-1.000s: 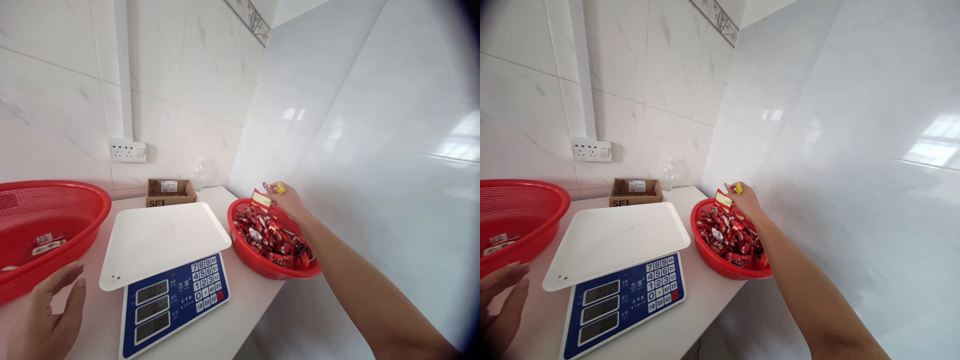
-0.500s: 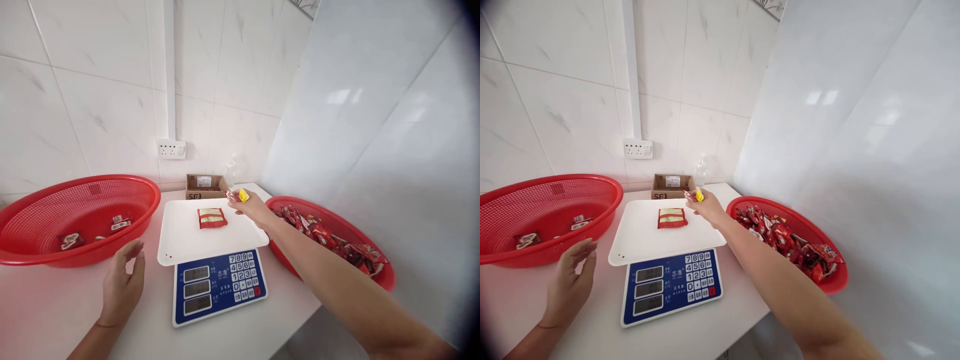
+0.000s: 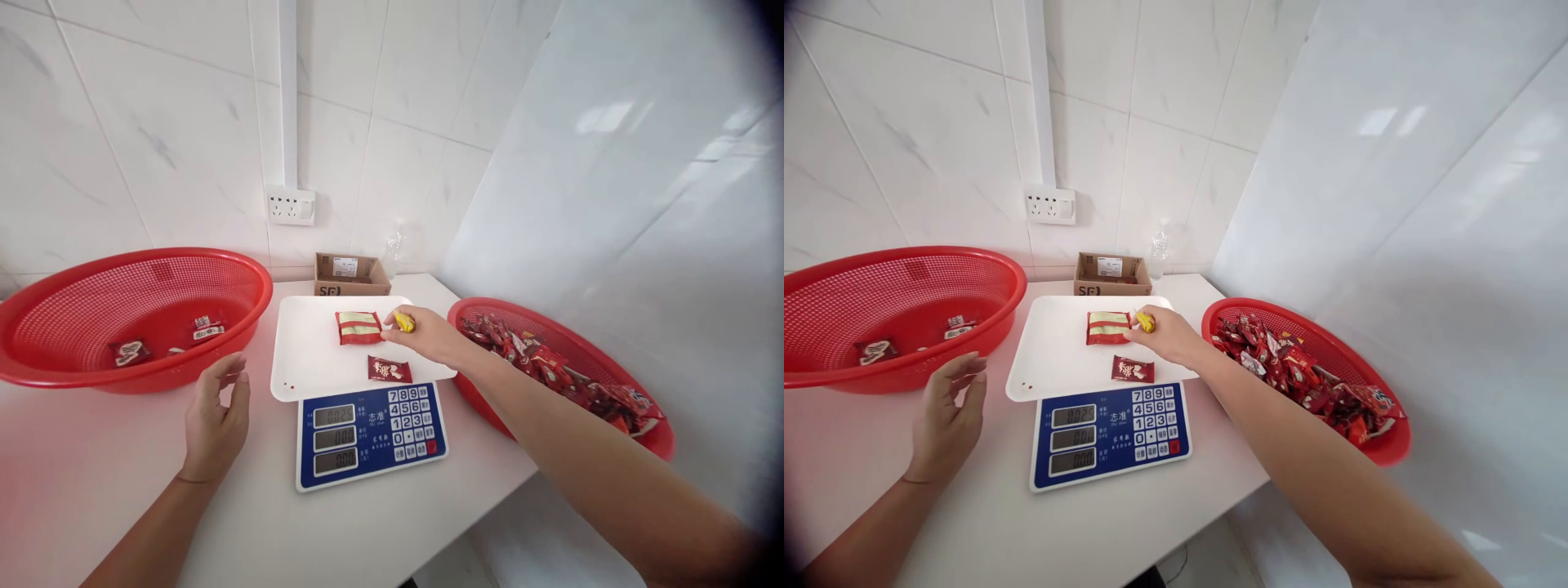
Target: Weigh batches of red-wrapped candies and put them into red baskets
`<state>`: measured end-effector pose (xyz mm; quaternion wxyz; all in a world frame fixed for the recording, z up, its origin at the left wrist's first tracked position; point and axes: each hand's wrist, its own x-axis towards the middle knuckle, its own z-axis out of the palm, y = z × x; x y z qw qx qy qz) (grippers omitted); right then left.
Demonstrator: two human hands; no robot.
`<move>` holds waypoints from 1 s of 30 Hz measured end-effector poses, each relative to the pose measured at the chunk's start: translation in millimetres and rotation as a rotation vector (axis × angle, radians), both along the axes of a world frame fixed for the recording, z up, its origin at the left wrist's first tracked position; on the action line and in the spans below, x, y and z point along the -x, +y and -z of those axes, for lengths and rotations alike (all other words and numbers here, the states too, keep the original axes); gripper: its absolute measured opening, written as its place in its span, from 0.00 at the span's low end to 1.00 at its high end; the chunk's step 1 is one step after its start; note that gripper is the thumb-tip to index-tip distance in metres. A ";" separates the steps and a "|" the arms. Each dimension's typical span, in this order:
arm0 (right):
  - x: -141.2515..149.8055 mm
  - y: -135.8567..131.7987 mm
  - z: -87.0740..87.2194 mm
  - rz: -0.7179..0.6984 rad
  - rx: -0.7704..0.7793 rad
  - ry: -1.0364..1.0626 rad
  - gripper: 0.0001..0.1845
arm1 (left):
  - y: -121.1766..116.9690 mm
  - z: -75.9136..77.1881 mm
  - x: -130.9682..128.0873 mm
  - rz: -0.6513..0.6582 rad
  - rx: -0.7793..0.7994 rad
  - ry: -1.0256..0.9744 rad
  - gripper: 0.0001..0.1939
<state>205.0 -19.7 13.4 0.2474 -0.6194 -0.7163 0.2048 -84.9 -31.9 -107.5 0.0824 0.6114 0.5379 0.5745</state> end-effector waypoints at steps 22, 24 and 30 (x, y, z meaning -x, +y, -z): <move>12.0 -24.8 2.2 -0.142 0.000 -0.193 0.13 | 0.9 1.0 -1.2 0.037 0.003 -0.048 0.14; 10.1 -29.5 2.6 -0.189 0.047 -0.298 0.14 | 0.3 0.2 -1.8 0.027 0.011 -0.041 0.14; -12.7 -33.6 3.8 -0.035 -0.017 -0.510 0.14 | 0.3 -2.2 -3.4 0.018 0.037 -0.036 0.14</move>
